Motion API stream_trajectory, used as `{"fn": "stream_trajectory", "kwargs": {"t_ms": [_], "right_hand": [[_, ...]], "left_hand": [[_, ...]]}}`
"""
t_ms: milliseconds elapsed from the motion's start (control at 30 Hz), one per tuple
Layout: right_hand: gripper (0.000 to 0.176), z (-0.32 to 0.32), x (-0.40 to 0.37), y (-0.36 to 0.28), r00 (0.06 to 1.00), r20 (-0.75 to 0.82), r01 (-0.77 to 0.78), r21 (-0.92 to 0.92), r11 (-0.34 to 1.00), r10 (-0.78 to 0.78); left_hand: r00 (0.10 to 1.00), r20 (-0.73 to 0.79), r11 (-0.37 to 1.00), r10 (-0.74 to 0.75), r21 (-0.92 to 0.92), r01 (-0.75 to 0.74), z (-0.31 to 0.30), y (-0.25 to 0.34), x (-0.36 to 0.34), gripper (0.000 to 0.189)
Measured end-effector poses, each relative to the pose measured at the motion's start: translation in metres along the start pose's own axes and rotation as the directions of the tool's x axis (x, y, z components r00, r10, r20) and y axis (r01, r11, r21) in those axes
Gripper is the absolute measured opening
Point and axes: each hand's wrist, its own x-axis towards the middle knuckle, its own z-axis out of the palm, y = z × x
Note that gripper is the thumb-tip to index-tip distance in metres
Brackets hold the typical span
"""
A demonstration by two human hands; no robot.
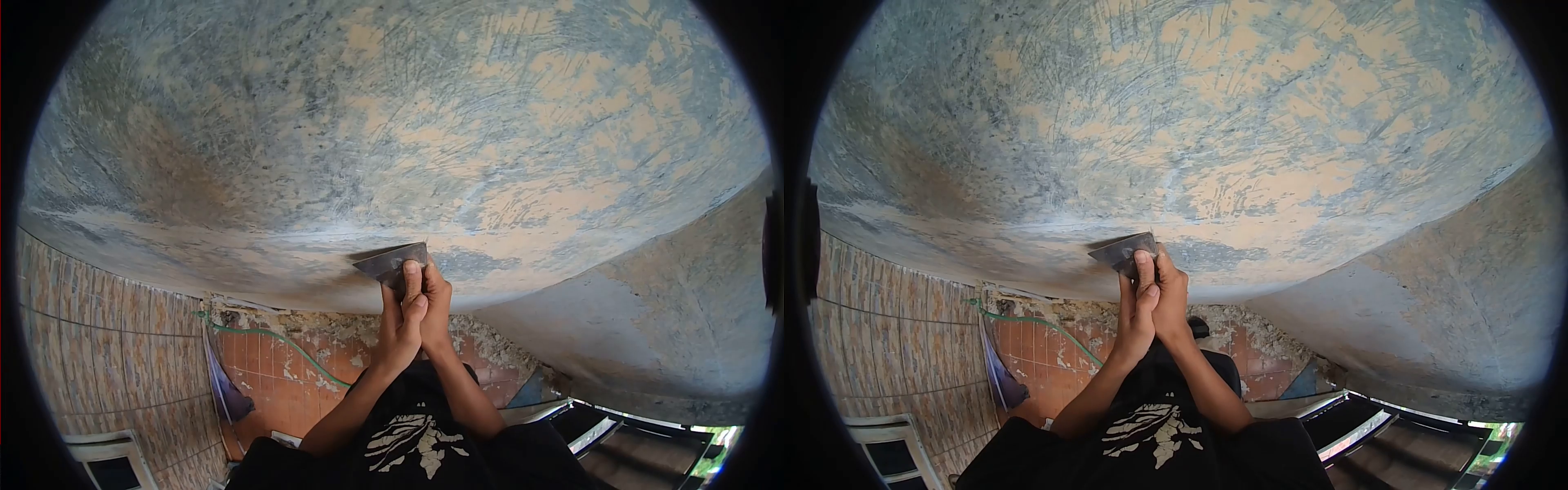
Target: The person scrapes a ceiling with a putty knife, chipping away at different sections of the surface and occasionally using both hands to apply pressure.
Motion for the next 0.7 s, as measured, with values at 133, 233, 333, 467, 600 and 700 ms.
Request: {"fn": "stream_trajectory", "kwargs": {"t_ms": [133,233,333,467,600,700], "right_hand": [[0.022,-0.003,-0.006,-0.001,0.999,0.048,-0.022,0.008,1.000,0.021],[0.022,0.001,-0.001,0.002,0.999,0.034,-0.012,0.008,1.000,0.011],[0.021,0.001,-0.005,-0.008,0.999,0.030,-0.041,0.048,0.998,0.040],[0.021,0.003,-0.005,-0.002,0.998,0.029,-0.050,0.023,0.998,0.050],[0.021,0.002,-0.007,-0.012,1.000,0.002,-0.017,0.071,0.997,0.017],[0.021,0.007,-0.003,-0.015,1.000,-0.015,0.028,0.048,0.998,-0.027]], "left_hand": [[0.999,0.031,1.000,-0.027,0.001,0.027,-0.003,0.004,-0.004,0.060],[1.000,-0.021,0.998,-0.004,0.059,0.006,-0.003,-0.001,-0.005,0.057],[1.000,0.007,1.000,-0.025,0.019,0.025,-0.004,0.008,-0.006,0.056],[1.000,-0.018,0.999,0.010,0.038,-0.009,-0.003,0.008,-0.005,0.057],[1.000,-0.002,0.999,-0.001,0.036,0.002,-0.001,0.020,-0.006,0.057],[0.999,-0.013,0.998,0.030,0.056,-0.029,0.000,0.021,-0.003,0.057]]}}
